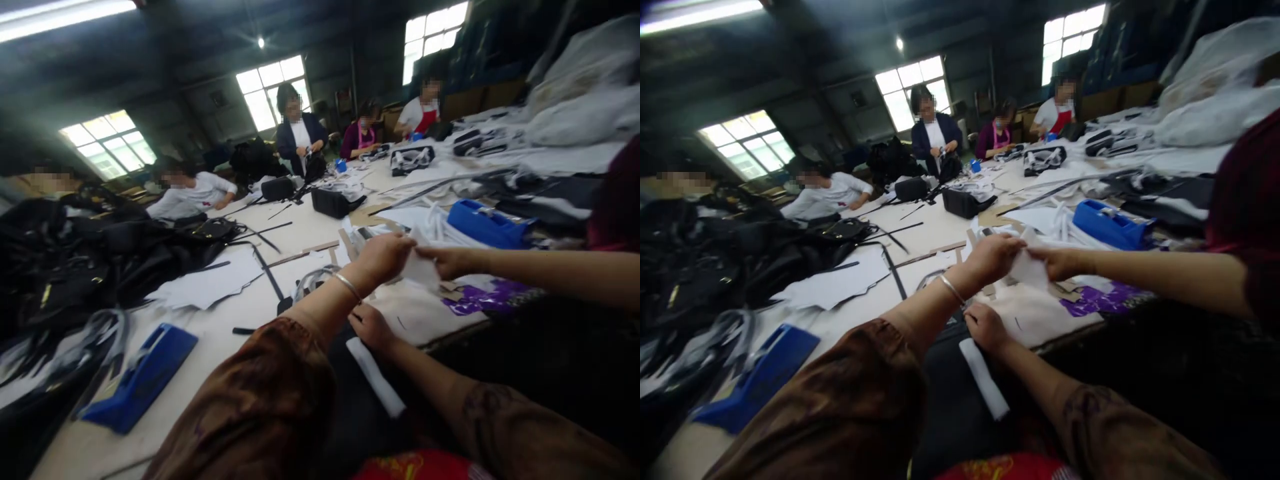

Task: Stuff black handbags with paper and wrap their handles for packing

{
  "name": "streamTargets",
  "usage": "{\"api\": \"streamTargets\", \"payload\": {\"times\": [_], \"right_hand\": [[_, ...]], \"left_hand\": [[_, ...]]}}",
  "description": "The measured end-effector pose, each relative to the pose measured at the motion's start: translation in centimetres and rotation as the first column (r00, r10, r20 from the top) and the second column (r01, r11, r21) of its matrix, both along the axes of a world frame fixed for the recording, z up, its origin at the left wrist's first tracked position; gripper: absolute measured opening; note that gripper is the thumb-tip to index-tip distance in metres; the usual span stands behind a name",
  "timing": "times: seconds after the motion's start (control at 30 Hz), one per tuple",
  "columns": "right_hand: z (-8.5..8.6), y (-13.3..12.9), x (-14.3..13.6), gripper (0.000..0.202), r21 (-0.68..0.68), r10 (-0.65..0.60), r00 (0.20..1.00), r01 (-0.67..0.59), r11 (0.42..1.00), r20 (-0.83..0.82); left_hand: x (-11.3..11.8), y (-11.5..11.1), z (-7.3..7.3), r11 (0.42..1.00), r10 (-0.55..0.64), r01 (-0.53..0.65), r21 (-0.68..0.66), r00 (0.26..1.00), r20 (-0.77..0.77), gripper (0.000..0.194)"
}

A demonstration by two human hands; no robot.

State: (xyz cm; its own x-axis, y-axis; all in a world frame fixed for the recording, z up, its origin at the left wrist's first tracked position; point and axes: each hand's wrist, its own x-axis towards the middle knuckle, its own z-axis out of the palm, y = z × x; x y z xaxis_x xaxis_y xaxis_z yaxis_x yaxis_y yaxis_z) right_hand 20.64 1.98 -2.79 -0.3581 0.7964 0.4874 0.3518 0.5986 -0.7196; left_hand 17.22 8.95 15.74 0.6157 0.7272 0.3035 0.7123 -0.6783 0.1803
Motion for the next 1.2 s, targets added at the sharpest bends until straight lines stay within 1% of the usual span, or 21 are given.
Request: {"api": "streamTargets", "payload": {"times": [0.07, 0.1, 0.17, 0.23, 0.3, 0.37, 0.4, 0.43, 0.47, 0.5, 0.53, 0.57, 0.6, 0.67, 0.7, 0.77, 0.87, 0.97, 1.03, 1.1, 1.2], "right_hand": [[-0.1, 0.0, 0.2, 0.024, -0.040, 0.019, 1.000, -0.018, 0.999, 0.012], [-0.2, 0.1, 0.2, 0.023, -0.058, 0.025, 1.000, -0.024, 0.998, 0.017], [-0.4, 0.3, 0.3, 0.021, -0.090, 0.033, 0.999, -0.031, 0.995, 0.025], [-0.6, 0.4, 0.4, 0.021, -0.116, 0.043, 0.999, -0.039, 0.992, 0.030], [-0.7, 0.3, 0.5, 0.023, -0.139, 0.048, 0.998, -0.044, 0.989, 0.029], [-0.7, 0.1, 0.7, 0.025, -0.160, 0.040, 0.999, -0.037, 0.986, 0.019], [-0.8, 0.0, 0.7, 0.026, -0.169, 0.029, 1.000, -0.027, 0.985, 0.012], [-0.8, 0.0, 0.8, 0.027, -0.178, 0.013, 1.000, -0.012, 0.984, 0.004], [-0.7, 0.0, 0.8, 0.028, -0.186, -0.008, 1.000, 0.008, 0.982, -0.002], [-0.6, 0.1, 0.8, 0.030, -0.195, -0.032, 0.999, 0.030, 0.980, -0.005], [-0.4, 0.4, 0.8, 0.032, -0.202, -0.055, 0.998, 0.053, 0.978, -0.004], [-0.1, 0.9, 0.7, 0.033, -0.207, -0.075, 0.997, 0.074, 0.976, 0.003], [0.4, 1.5, 0.5, 0.035, -0.207, -0.091, 0.996, 0.092, 0.974, 0.017], [1.8, 3.2, -0.3, 0.038, -0.188, -0.121, 0.991, 0.131, 0.973, 0.063], [2.6, 4.2, -0.9, 0.038, -0.168, -0.137, 0.986, 0.152, 0.974, 0.097], [4.1, 6.3, -2.4, 0.043, -0.122, -0.165, 0.969, 0.189, 0.974, 0.182], [5.6, 8.4, -4.6, 0.048, -0.092, -0.167, 0.925, 0.210, 0.973, 0.340], [6.2, 8.8, -5.9, 0.030, -0.105, -0.129, 0.872, 0.202, 0.974, 0.472], [7.2, 8.4, -6.2, 0.022, -0.087, -0.136, 0.850, 0.209, 0.974, 0.509], [9.2, 7.6, -6.2, 0.026, -0.043, -0.171, 0.844, 0.224, 0.974, 0.508], [14.1, 5.8, -6.9, 0.034, 0.068, -0.223, 0.872, 0.215, 0.974, 0.435]], "left_hand": [[0.6, 0.1, -0.3, 0.999, 0.002, 0.000, -0.045, 0.999, 0.033, 0.034], [0.5, 0.0, -0.2, 0.998, -0.009, 0.012, -0.064, 0.999, 0.045, 0.038], [-0.7, -0.8, 0.8, 0.995, -0.048, 0.052, -0.081, 0.998, 0.041, 0.051], [-3.4, -2.5, 2.5, 0.994, -0.078, 0.078, -0.078, 0.997, 0.004, 0.054], [-7.5, -4.9, 3.9, 0.996, -0.046, 0.044, -0.083, 0.998, -0.030, 0.041], [-12.5, -7.9, 4.1, 0.990, 0.026, -0.028, -0.141, 1.000, -0.018, 0.033], [-15.2, -9.6, 3.6, 0.980, 0.109, -0.107, -0.165, 0.994, 0.003, 0.031], [-17.8, -11.4, 2.8, 0.958, 0.218, -0.207, -0.199, 0.975, 0.034, 0.030], [-20.2, -13.2, 1.6, 0.921, 0.326, -0.303, -0.246, 0.943, 0.059, 0.028], [-22.3, -15.0, 0.2, 0.865, 0.439, -0.399, -0.304, 0.896, 0.071, 0.024], [-24.2, -16.8, -1.3, 0.792, 0.555, -0.493, -0.360, 0.827, 0.090, 0.022], [-25.7, -18.4, -2.8, 0.718, 0.647, -0.554, -0.421, 0.754, 0.112, 0.024], [-26.7, -19.8, -4.2, 0.655, 0.713, -0.578, -0.487, 0.686, 0.145, 0.027], [-27.8, -21.9, -6.4, 0.580, 0.784, -0.558, -0.593, 0.580, 0.220, 0.031], [-27.8, -22.6, -7.2, 0.567, 0.798, -0.534, -0.628, 0.546, 0.257, 0.031], [-27.2, -23.0, -7.9, 0.579, 0.795, -0.480, -0.659, 0.513, 0.324, 0.031], [-26.0, -22.6, -7.6, 0.633, 0.753, -0.416, -0.653, 0.526, 0.396, 0.028], [-25.5, -22.2, -6.9, 0.681, 0.706, -0.381, -0.625, 0.568, 0.423, 0.026], [-25.7, -22.1, -6.5, 0.697, 0.690, -0.372, -0.613, 0.578, 0.435, 0.026], [-26.1, -22.1, -6.2, 0.697, 0.694, -0.366, -0.617, 0.560, 0.452, 0.027], [-25.9, -21.6, -5.8, 0.699, 0.698, -0.336, -0.631, 0.510, 0.503, 0.029]]}}
